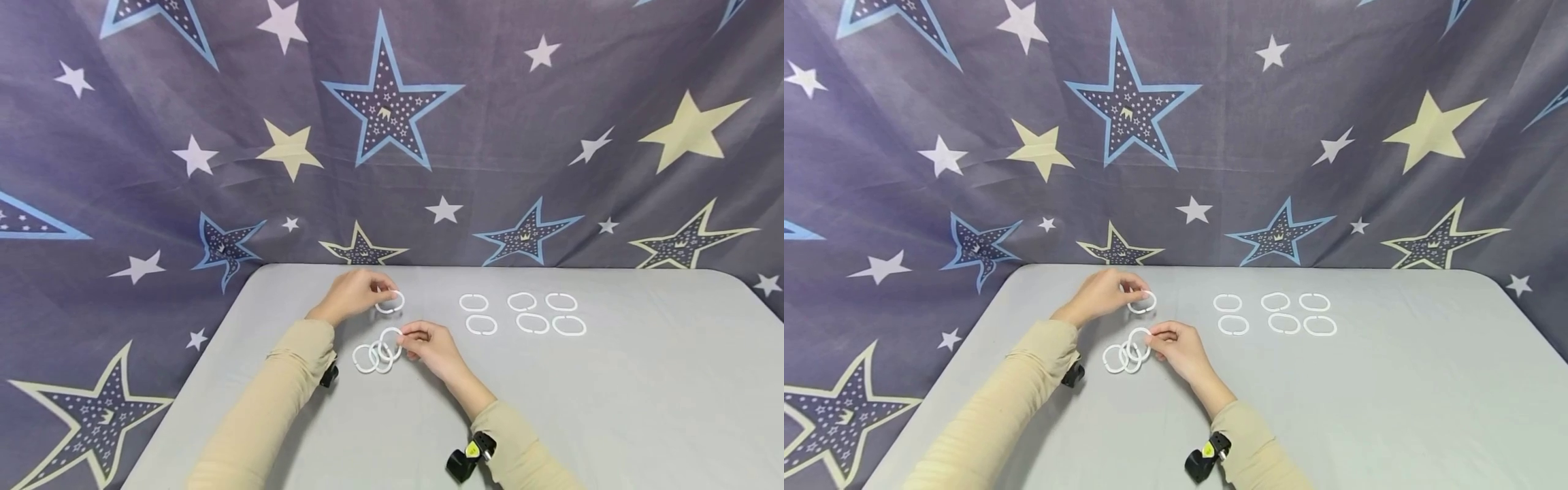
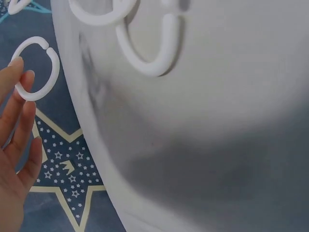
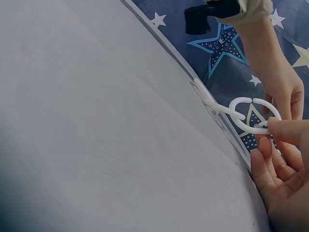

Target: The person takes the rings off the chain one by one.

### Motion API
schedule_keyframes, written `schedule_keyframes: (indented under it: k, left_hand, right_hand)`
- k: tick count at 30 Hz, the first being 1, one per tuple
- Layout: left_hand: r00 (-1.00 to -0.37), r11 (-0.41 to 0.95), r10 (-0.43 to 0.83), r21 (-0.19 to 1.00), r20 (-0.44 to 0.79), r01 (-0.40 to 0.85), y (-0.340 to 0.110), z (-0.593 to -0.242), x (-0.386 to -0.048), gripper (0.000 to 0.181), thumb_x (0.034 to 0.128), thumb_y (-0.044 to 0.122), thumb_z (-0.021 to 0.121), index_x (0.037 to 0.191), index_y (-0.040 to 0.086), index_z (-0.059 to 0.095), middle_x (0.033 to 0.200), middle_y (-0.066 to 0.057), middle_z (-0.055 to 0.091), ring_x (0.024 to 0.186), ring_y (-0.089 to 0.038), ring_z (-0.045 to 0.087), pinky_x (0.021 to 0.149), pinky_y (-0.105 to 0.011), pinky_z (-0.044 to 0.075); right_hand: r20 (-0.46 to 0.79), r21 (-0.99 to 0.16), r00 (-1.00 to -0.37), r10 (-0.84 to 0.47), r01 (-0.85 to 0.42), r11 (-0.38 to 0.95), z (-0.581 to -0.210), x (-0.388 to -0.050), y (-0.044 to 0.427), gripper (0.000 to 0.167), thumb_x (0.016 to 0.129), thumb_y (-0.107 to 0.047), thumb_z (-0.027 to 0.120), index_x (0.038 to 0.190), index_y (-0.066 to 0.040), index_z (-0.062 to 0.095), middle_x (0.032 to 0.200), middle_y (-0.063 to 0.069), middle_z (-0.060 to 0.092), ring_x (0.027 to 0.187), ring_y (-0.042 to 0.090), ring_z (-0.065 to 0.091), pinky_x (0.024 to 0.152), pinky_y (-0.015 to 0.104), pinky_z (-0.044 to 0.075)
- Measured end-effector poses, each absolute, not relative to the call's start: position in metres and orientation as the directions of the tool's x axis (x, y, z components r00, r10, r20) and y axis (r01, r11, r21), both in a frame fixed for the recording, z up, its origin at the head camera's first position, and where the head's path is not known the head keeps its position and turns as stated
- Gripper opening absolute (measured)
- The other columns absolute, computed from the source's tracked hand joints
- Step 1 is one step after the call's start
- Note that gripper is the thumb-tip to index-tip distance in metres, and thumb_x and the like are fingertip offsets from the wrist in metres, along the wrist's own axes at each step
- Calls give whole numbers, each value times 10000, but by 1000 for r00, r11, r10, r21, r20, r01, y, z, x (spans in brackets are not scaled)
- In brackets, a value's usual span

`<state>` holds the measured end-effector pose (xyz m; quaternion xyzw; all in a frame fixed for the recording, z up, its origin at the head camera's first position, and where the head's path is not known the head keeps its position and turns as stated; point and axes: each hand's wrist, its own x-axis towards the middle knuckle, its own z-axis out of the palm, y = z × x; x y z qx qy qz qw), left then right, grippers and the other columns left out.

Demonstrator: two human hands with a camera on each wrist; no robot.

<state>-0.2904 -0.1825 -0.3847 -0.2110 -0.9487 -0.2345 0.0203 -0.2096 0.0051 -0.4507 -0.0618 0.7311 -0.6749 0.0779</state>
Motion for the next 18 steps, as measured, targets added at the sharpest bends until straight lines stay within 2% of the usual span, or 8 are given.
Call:
schedule_keyframes:
  k: [9,18]
  left_hand:
    - [-908,808,414,435,61,398,-182,-379,-308,120,860,337,779,952,262,796,833,152,716,697,-66,573,661,-291,448]
    - [-877,805,480,387,23,450,-177,-374,-316,108,855,331,781,923,248,793,839,138,712,770,-52,618,745,-304,482]
  right_hand:
    - [-23,-997,-980,-197,7,79,-451,-210,6,173,863,-73,733,971,56,692,728,18,678,565,91,576,546,210,459]
    - [-12,-998,-980,-201,-2,70,-451,-210,6,182,863,-71,731,975,66,690,719,22,674,560,86,571,540,209,457]
